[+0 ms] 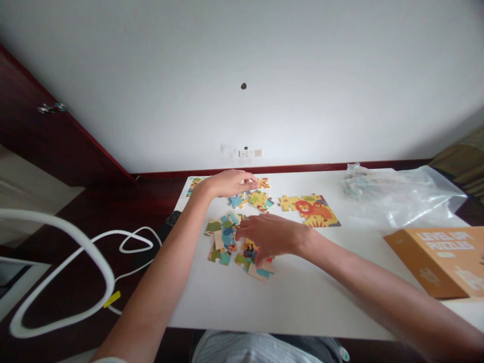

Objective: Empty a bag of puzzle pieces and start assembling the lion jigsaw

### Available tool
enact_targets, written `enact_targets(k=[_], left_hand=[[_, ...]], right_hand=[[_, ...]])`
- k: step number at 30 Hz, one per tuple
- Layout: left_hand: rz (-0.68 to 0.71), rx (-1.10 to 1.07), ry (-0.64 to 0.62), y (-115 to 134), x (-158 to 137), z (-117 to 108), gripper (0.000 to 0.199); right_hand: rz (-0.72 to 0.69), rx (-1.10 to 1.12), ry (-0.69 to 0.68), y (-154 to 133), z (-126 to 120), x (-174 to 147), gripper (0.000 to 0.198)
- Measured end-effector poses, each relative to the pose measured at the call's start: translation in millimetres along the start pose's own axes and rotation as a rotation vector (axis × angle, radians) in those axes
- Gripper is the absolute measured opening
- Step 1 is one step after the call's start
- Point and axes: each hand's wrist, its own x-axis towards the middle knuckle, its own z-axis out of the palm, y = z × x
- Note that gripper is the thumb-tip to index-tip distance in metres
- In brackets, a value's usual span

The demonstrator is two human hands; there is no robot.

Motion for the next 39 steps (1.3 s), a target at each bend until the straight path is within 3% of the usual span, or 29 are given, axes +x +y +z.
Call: enact_targets(k=[5,13,19,22,29,35,39], left_hand=[[-0.118,0.070,-0.085,-14.0,8.7,7.1,0.060],[-0.107,0.151,-0.106,-25.5,12.0,12.0,0.062],[-0.121,0.178,-0.110,-20.1,9.9,8.9,0.057],[-0.133,0.174,-0.110,-15.8,8.6,5.5,0.056],[-0.149,0.151,-0.094,-11.5,2.6,-0.6,0.052],[-0.190,0.138,-0.055,-13.8,-4.4,-5.7,0.049],[-0.212,0.147,-0.119,-16.9,-1.4,-3.2,0.053]], right_hand=[[-0.036,-0.212,0.008,-18.9,5.8,-2.8,0.054],[0.030,-0.107,-0.053,-1.8,0.4,7.8,0.039],[0.059,0.198,-0.098,16.6,-10.8,-2.7,0.015],[0.072,0.341,-0.108,28.4,-20.2,-6.4,0.016],[-0.056,0.651,0.152,40.7,-4.4,14.0,0.032],[0.177,0.138,0.249,58.1,-6.6,7.5,0.030],[0.249,0.057,0.195,62.7,-13.4,-0.1,0.038]])
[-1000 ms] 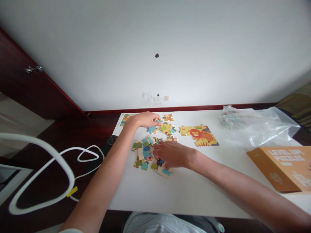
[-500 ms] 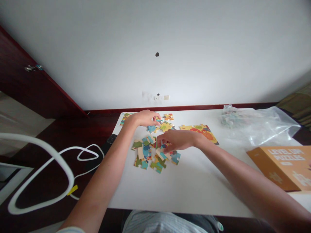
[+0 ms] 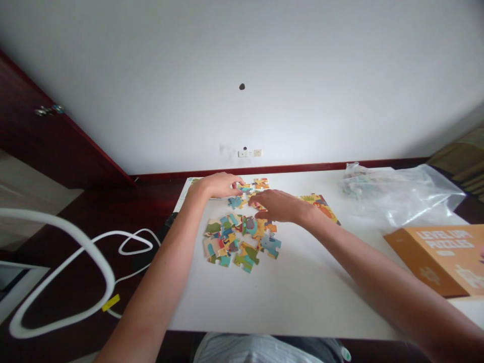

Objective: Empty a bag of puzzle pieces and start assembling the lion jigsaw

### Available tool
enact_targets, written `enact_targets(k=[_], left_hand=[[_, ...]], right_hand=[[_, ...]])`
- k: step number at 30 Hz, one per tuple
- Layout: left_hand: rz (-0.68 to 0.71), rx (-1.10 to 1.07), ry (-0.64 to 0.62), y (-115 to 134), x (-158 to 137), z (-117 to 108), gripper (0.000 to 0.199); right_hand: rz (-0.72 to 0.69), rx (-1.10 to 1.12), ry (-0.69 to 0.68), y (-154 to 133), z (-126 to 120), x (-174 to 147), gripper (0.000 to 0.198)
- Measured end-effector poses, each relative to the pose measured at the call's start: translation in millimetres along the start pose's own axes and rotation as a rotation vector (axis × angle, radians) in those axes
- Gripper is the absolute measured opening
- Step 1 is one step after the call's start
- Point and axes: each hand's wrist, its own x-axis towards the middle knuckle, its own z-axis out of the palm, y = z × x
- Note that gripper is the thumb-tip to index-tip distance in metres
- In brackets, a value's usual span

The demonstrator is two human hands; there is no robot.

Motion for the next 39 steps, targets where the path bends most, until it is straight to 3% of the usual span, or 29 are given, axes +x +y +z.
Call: enact_targets(k=[6,14,20,29,34,39], left_hand=[[-0.040,0.076,-0.097,-5.9,7.7,6.9,0.058],[-0.054,0.099,-0.138,-4.0,7.6,7.4,0.057],[-0.047,0.089,-0.155,-3.8,7.8,7.3,0.058],[-0.048,0.097,-0.164,-1.0,7.1,7.3,0.056],[-0.049,0.111,-0.151,-0.6,7.3,7.8,0.054],[-0.055,0.097,-0.143,-0.1,6.1,7.6,0.053]], right_hand=[[-0.046,-0.016,-0.121,-16.8,12.6,1.1,0.050],[-0.038,-0.001,-0.117,-8.6,7.4,1.5,0.030],[-0.099,0.008,-0.187,-14.7,11.4,-0.8,0.054],[-0.067,0.049,-0.177,-21.3,7.4,-1.4,0.041],[-0.048,0.111,-0.138,-10.4,-3.2,-2.3,0.022],[-0.028,0.191,-0.215,2.7,-22.1,-11.5,0.028]])
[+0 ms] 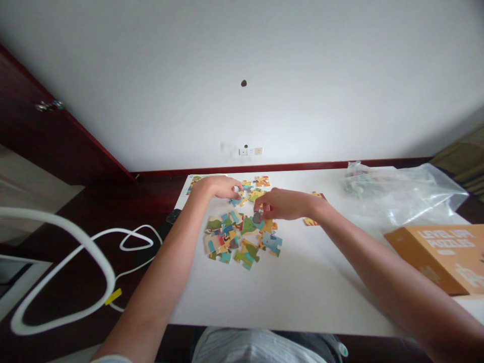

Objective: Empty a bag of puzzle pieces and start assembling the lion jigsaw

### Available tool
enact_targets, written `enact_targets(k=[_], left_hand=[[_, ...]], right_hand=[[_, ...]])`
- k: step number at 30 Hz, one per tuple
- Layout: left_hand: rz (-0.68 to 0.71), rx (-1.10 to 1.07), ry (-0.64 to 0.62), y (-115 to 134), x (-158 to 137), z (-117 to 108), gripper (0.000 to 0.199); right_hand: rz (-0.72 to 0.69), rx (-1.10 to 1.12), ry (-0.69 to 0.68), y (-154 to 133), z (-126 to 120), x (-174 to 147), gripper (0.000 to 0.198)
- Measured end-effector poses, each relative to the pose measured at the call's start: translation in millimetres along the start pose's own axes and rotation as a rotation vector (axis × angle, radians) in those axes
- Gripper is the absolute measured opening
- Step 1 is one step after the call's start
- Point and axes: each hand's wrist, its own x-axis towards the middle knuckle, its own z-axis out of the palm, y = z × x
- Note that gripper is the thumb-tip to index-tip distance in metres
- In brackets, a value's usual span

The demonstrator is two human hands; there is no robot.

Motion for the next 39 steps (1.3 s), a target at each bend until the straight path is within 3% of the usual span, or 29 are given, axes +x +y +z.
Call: enact_targets(k=[4,7,11,17,24,30,34,39], left_hand=[[0.001,-0.010,0.004,1.3,-0.4,0.4,0.050],[0.000,0.000,-0.001,2.4,0.0,0.9,0.047],[-0.007,-0.004,-0.011,1.9,1.5,1.9,0.049],[-0.005,0.005,0.009,-3.0,5.8,4.2,0.053],[-0.014,0.024,0.028,-8.5,10.0,6.1,0.059],[-0.097,0.014,0.059,-2.1,17.4,13.9,0.078],[-0.147,0.036,0.012,2.1,29.6,24.0,0.090],[-0.160,0.059,0.028,3.8,37.4,31.1,0.094]], right_hand=[[0.046,0.007,-0.303,0.7,-2.4,-8.6,0.026],[-0.043,0.043,-0.370,-6.5,2.4,-7.0,0.024],[-0.148,0.150,-0.270,-17.5,5.1,-1.0,0.034],[0.251,-0.219,0.067,3.4,-4.7,-6.7,0.032],[0.418,-0.279,0.086,38.6,-15.7,-14.4,0.038],[0.401,-0.259,0.182,33.7,-0.6,4.0,0.042],[0.373,-0.272,0.256,28.1,14.1,19.2,0.042],[0.317,-0.286,0.276,27.5,25.7,26.4,0.043]])
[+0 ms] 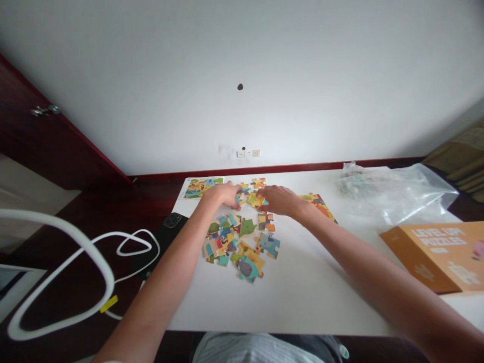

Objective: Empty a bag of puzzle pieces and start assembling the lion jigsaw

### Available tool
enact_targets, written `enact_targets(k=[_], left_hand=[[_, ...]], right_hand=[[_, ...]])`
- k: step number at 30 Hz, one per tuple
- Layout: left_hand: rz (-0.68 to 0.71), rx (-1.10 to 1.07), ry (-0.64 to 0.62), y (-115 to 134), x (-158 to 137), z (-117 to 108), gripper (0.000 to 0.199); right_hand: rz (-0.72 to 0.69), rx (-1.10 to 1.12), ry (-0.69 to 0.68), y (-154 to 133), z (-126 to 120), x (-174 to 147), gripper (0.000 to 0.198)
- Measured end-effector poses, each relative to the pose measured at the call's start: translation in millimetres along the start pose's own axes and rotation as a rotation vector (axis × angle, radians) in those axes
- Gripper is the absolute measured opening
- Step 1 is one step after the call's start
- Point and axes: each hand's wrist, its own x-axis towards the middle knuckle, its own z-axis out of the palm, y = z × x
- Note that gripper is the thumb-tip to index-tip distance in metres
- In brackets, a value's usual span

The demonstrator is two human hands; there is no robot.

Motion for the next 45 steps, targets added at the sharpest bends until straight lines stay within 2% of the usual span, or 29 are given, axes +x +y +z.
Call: enact_targets(k=[7,13,19,24,30,34,38,40,43,45], left_hand=[[0.033,-0.019,0.027,4.6,-2.4,-0.5,0.085],[0.013,-0.044,0.033,18.6,-13.8,-5.6,0.080],[0.027,-0.037,0.028,26.1,-16.3,-5.8,0.083],[0.015,-0.053,0.013,19.4,-12.0,-5.9,0.079],[0.062,-0.063,0.033,9.6,-14.1,-10.0,0.067],[0.062,-0.046,0.030,9.8,-13.2,-8.6,0.071],[0.055,-0.025,0.003,13.2,-12.3,-6.8,0.075],[0.044,-0.028,-0.013,14.9,-12.8,-6.8,0.076],[0.040,-0.036,0.007,18.4,-14.6,-6.8,0.075],[0.029,-0.032,0.033,21.5,-16.0,-6.3,0.074]], right_hand=[[-0.012,-0.028,0.022,0.2,2.5,-0.1,0.039],[0.002,0.006,0.000,-3.1,0.9,-0.2,0.039],[0.004,-0.003,0.009,-5.2,-3.2,-2.1,0.038],[-0.113,0.006,0.003,-12.5,-12.1,-10.9,0.032],[-0.217,0.006,-0.075,-43.3,-4.7,-23.1,0.044],[-0.249,-0.033,-0.113,-55.9,4.4,-25.1,0.047],[-0.215,0.012,-0.142,-55.1,-0.6,-25.0,0.056],[-0.198,0.042,-0.177,-50.3,-6.6,-23.8,0.044],[-0.226,0.114,-0.267,-39.3,-15.2,-21.4,0.010],[-0.253,0.195,-0.295,-31.3,-19.6,-20.4,0.013]])
